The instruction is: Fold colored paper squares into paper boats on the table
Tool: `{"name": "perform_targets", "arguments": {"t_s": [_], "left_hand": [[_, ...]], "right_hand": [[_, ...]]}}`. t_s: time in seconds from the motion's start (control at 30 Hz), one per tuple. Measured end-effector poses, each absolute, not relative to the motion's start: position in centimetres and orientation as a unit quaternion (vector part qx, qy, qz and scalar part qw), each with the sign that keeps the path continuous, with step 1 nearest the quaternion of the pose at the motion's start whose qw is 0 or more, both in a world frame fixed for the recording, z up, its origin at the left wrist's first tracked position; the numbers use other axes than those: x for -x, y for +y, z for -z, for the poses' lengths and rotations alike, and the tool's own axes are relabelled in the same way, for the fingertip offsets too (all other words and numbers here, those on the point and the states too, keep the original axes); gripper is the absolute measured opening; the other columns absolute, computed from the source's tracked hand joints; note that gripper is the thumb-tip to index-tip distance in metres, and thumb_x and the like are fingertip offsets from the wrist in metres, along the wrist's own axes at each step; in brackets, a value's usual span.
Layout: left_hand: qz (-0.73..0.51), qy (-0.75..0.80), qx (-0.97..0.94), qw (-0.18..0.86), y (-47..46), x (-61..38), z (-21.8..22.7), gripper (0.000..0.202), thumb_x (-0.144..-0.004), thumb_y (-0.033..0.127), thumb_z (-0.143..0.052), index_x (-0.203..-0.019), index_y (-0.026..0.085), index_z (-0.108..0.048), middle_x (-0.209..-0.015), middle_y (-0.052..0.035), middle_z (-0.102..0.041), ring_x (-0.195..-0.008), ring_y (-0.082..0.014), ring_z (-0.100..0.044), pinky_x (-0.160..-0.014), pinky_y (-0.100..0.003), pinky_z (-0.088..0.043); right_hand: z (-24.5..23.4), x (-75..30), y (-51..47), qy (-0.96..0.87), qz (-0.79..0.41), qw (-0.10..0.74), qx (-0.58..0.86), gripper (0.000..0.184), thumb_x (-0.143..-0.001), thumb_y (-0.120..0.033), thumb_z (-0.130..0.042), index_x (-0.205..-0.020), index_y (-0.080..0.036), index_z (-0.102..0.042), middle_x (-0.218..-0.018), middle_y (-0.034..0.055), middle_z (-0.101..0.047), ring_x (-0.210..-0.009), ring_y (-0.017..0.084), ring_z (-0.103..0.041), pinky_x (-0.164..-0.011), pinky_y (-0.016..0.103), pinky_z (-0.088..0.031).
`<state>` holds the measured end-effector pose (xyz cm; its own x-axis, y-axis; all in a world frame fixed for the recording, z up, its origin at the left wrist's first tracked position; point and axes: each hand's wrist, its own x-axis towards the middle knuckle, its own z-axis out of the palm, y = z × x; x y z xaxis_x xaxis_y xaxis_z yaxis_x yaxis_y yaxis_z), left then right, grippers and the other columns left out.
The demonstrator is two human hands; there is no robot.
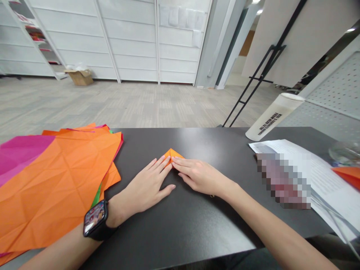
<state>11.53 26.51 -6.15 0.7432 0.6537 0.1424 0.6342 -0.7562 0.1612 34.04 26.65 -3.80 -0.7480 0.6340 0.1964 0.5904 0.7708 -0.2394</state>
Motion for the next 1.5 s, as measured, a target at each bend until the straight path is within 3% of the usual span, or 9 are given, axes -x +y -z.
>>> {"name": "perform_targets", "arguments": {"t_s": [0.17,0.4,0.5,0.6,0.73,0.83,0.97,1.13,1.5], "left_hand": [[-0.109,0.357,-0.926,0.059,26.8,-11.4,6.3,0.067,-0.095,0.053,-0.046,-0.147,0.013,-0.038,-0.154,-0.0180,-0.037,-0.145,-0.0289,-0.030,-0.117,-0.050,-0.030],[-0.113,0.368,-0.923,0.011,26.4,-11.6,6.2,0.068,-0.094,0.052,-0.048,-0.145,0.007,-0.041,-0.153,-0.0212,-0.038,-0.144,-0.0300,-0.033,-0.116,-0.048,-0.032],[-0.096,0.369,-0.924,0.005,26.3,-11.6,6.0,0.068,-0.094,0.054,-0.046,-0.144,0.007,-0.042,-0.152,-0.0208,-0.039,-0.143,-0.0300,-0.035,-0.116,-0.047,-0.032],[-0.087,0.373,-0.924,0.013,26.3,-11.5,5.9,0.069,-0.094,0.055,-0.045,-0.144,0.007,-0.042,-0.153,-0.0209,-0.038,-0.143,-0.0300,-0.036,-0.115,-0.046,-0.033],[-0.086,0.373,-0.924,0.022,26.5,-11.4,5.6,0.071,-0.094,0.057,-0.045,-0.144,0.007,-0.042,-0.152,-0.0210,-0.039,-0.143,-0.0296,-0.036,-0.115,-0.045,-0.033],[-0.088,0.367,-0.926,0.012,26.4,-11.3,5.4,0.071,-0.093,0.057,-0.045,-0.144,0.007,-0.042,-0.152,-0.0212,-0.040,-0.142,-0.0304,-0.038,-0.115,-0.046,-0.034],[-0.084,0.372,-0.923,-0.052,26.5,-11.0,5.1,0.068,-0.094,0.053,-0.047,-0.137,0.001,-0.050,-0.146,-0.0250,-0.046,-0.137,-0.0344,-0.044,-0.110,-0.047,-0.039],[-0.053,0.414,-0.901,-0.121,26.6,-10.6,4.8,0.047,-0.097,0.035,-0.045,-0.123,0.000,-0.062,-0.127,-0.0241,-0.064,-0.114,-0.0354,-0.063,-0.094,-0.047,-0.051],[-0.057,0.396,-0.907,-0.132,26.7,-10.6,5.1,0.038,-0.097,0.029,-0.047,-0.120,0.003,-0.063,-0.123,-0.0212,-0.065,-0.112,-0.0331,-0.062,-0.090,-0.044,-0.052]], "right_hand": [[3.7,-34.3,26.5,-0.934,-0.114,0.111,0.320,0.047,-0.096,-0.021,-0.049,-0.142,-0.009,-0.049,-0.149,0.0179,-0.044,-0.140,0.025,-0.042,-0.117,0.045,-0.036],[4.5,-34.5,26.7,-0.933,-0.144,0.071,0.323,0.055,-0.101,-0.030,-0.041,-0.152,-0.013,-0.031,-0.158,0.0129,-0.028,-0.148,0.021,-0.021,-0.123,0.043,-0.022],[4.2,-35.0,27.1,-0.933,-0.134,0.065,0.329,0.054,-0.100,-0.033,-0.045,-0.151,-0.017,-0.035,-0.156,0.0112,-0.034,-0.147,0.021,-0.026,-0.122,0.044,-0.024],[3.5,-36.0,27.7,-0.929,-0.095,0.055,0.353,0.045,-0.099,-0.029,-0.047,-0.144,-0.020,-0.048,-0.152,0.0100,-0.043,-0.143,0.023,-0.035,-0.119,0.048,-0.029],[2.5,-37.4,28.2,-0.924,-0.040,0.052,0.376,0.032,-0.097,-0.033,-0.051,-0.123,-0.023,-0.068,-0.151,0.0104,-0.044,-0.141,0.029,-0.040,-0.115,0.053,-0.034],[2.2,-37.8,28.3,-0.919,-0.033,0.048,0.389,0.028,-0.097,-0.036,-0.053,-0.103,-0.025,-0.077,-0.145,0.0094,-0.052,-0.135,0.030,-0.048,-0.113,0.053,-0.037],[2.1,-37.6,28.5,-0.908,-0.042,0.065,0.412,0.026,-0.096,-0.031,-0.054,-0.097,-0.022,-0.079,-0.135,0.0111,-0.062,-0.125,0.029,-0.058,-0.107,0.050,-0.044],[2.2,-37.4,28.6,-0.895,-0.056,0.080,0.435,0.032,-0.097,-0.029,-0.050,-0.090,-0.019,-0.080,-0.131,0.0096,-0.065,-0.116,0.027,-0.064,-0.099,0.042,-0.050],[2.7,-37.3,28.7,-0.845,-0.022,0.078,0.528,0.037,-0.096,-0.034,-0.051,-0.077,-0.021,-0.080,-0.119,0.0076,-0.071,-0.099,0.027,-0.070,-0.086,0.039,-0.054]]}}
